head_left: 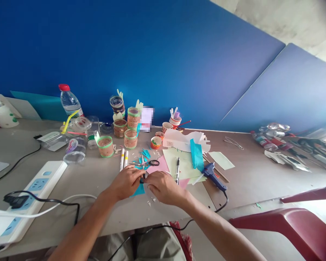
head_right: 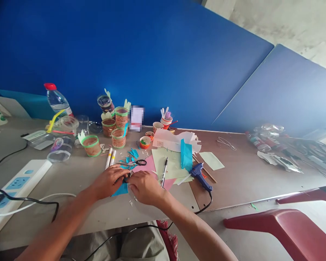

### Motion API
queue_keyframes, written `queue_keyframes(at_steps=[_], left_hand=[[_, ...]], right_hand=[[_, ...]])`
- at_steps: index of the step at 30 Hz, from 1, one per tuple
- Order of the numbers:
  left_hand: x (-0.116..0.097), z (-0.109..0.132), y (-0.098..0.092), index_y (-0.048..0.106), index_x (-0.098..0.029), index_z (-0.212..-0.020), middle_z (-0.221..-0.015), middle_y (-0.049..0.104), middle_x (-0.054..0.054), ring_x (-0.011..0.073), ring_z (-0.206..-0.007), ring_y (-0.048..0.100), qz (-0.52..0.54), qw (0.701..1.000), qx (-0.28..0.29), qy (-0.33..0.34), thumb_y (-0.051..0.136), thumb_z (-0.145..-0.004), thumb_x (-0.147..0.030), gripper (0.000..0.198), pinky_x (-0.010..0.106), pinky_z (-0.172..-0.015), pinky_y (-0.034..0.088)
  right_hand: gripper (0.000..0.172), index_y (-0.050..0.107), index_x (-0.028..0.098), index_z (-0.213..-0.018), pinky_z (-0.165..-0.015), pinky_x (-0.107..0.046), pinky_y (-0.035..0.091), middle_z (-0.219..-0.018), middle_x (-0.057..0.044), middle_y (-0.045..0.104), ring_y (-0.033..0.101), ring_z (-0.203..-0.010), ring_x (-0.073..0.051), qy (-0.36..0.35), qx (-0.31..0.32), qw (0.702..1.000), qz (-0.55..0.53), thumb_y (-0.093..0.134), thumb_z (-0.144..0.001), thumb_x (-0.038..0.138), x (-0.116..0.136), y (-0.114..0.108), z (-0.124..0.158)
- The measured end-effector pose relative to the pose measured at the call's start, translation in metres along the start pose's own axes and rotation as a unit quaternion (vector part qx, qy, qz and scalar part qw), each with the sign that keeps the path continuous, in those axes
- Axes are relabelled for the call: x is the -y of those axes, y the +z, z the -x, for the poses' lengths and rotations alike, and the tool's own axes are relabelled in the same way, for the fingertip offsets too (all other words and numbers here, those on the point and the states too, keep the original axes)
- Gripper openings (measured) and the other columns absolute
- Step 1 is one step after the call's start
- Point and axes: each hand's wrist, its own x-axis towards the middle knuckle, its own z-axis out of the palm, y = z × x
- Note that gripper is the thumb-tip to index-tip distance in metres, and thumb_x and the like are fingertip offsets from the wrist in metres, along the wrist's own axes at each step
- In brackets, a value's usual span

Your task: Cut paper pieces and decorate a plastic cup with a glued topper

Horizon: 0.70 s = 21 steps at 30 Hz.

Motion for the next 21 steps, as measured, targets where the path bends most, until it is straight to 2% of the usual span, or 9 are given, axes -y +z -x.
queue_keyframes(at_steps=[4,7,11,14,17,19,21], left_hand=[[0.004,0.000,0.001,0.067,-0.021,-0.105,-0.093,0.072,0.007,0.0211,-0.088,0.066,-0.010,0.999,-0.032,-0.025,0.041,-0.089,-0.015,0.031,0.037,-0.086,0.050],[0.007,0.000,0.002,0.067,-0.020,-0.106,-0.096,0.072,0.009,0.0223,-0.091,0.066,-0.039,0.997,-0.043,-0.053,0.041,-0.089,-0.014,0.031,0.038,-0.085,0.050],[0.006,0.000,0.002,0.068,-0.020,-0.102,-0.093,0.072,0.009,0.0261,-0.091,0.065,-0.067,0.995,-0.016,-0.077,0.051,-0.085,-0.017,0.024,0.044,-0.086,0.049],[0.003,0.000,0.003,0.069,-0.021,-0.103,-0.094,0.073,0.008,0.0258,-0.092,0.066,-0.046,0.995,-0.006,-0.085,0.053,-0.084,-0.016,0.026,0.044,-0.087,0.049],[-0.003,0.000,0.004,0.069,-0.023,-0.106,-0.101,0.074,0.007,0.0242,-0.096,0.066,0.033,0.995,-0.015,-0.092,0.053,-0.083,-0.015,0.029,0.041,-0.090,0.049],[-0.008,-0.001,0.002,0.068,-0.024,-0.108,-0.108,0.072,0.008,0.0241,-0.103,0.064,0.100,0.988,-0.021,-0.115,0.053,-0.085,-0.019,0.029,0.040,-0.094,0.048],[-0.013,-0.002,-0.002,0.067,-0.023,-0.109,-0.112,0.070,0.008,0.0231,-0.106,0.063,0.190,0.969,-0.029,-0.155,0.053,-0.087,-0.025,0.026,0.038,-0.095,0.048]], right_hand=[[0.024,0.063,0.017,-0.109,-0.085,-0.034,0.046,-0.107,-0.010,0.066,0.059,-0.100,-0.023,0.099,0.003,0.994,0.045,0.052,-0.087,0.016,-0.016,0.005,-0.019],[0.026,0.063,0.016,-0.108,-0.083,-0.035,0.043,-0.108,-0.012,0.064,0.057,-0.100,-0.026,0.141,0.030,0.983,0.118,0.052,-0.085,0.014,-0.028,0.011,-0.033],[0.025,0.063,0.015,-0.102,-0.082,-0.037,0.039,-0.099,-0.013,0.065,0.056,-0.096,-0.027,0.117,0.059,0.974,0.183,0.047,-0.084,0.009,-0.040,0.016,-0.045],[0.025,0.063,0.015,-0.099,-0.081,-0.037,0.038,-0.096,-0.012,0.066,0.055,-0.095,-0.027,0.091,0.059,0.975,0.194,0.046,-0.084,0.006,-0.043,0.016,-0.049],[0.022,0.063,0.016,-0.100,-0.079,-0.036,0.037,-0.096,-0.012,0.065,0.054,-0.092,-0.026,0.070,0.021,0.980,0.185,0.046,-0.087,0.010,-0.043,0.013,-0.046],[0.022,0.063,0.016,-0.101,-0.079,-0.036,0.037,-0.096,-0.012,0.065,0.053,-0.091,-0.026,0.064,-0.034,0.983,0.166,0.045,-0.090,0.013,-0.042,0.009,-0.041],[0.022,0.062,0.016,-0.102,-0.079,-0.036,0.037,-0.095,-0.011,0.065,0.053,-0.089,-0.025,0.067,-0.104,0.983,0.135,0.043,-0.091,0.013,-0.040,0.006,-0.035]])
